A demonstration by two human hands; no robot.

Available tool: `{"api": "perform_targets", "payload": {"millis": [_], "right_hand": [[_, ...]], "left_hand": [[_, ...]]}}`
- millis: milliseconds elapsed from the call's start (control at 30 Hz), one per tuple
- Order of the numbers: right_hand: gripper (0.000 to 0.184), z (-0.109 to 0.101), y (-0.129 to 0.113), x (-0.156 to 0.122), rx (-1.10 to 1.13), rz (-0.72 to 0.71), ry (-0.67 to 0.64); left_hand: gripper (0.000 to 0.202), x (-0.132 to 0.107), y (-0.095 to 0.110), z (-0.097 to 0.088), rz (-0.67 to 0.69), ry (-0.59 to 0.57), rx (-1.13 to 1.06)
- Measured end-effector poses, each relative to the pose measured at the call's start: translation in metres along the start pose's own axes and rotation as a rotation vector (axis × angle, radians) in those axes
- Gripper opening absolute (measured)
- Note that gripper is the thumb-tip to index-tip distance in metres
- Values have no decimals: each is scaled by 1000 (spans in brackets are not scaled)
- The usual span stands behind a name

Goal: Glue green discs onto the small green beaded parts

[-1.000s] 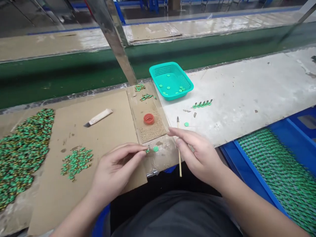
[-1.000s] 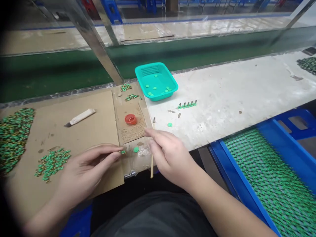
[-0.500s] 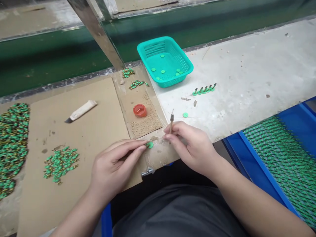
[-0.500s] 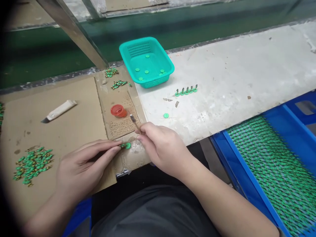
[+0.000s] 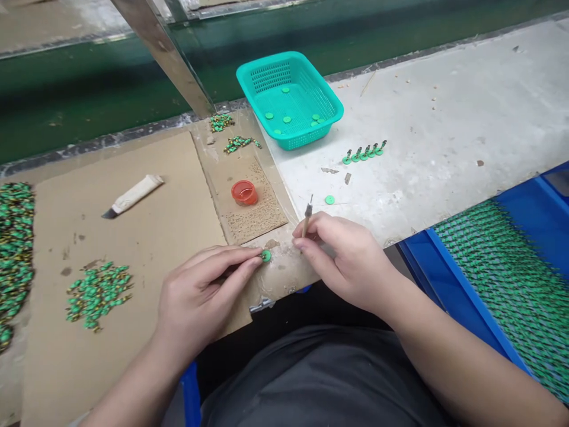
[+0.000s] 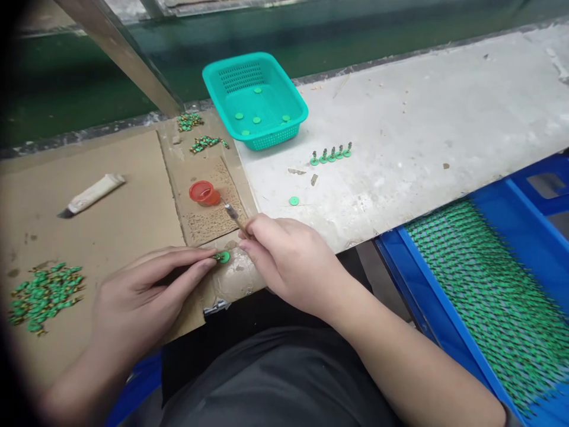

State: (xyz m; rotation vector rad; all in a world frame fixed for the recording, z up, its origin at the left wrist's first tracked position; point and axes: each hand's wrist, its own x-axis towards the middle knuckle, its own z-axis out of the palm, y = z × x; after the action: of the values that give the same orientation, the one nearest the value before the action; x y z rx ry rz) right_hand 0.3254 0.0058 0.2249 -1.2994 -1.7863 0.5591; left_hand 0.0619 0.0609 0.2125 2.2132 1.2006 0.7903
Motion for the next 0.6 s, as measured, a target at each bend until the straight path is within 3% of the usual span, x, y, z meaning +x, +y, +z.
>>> {"api": "perform_targets", "payload": {"millis": [100,267,467,600], "right_hand": [[14,-10,-4,3,-76,-53,-62],[17,-17,-7,8,-116,22,-245],[19,18,-7,9,111,-26,-12],[22,33,-8,8,87,-54,-6]], "left_hand": [[10,0,0,0,70,6,26],[13,0,1,0,146,19,52],[11,4,7,2,215,49,89],[8,4,10,4,164,93,83]]}}
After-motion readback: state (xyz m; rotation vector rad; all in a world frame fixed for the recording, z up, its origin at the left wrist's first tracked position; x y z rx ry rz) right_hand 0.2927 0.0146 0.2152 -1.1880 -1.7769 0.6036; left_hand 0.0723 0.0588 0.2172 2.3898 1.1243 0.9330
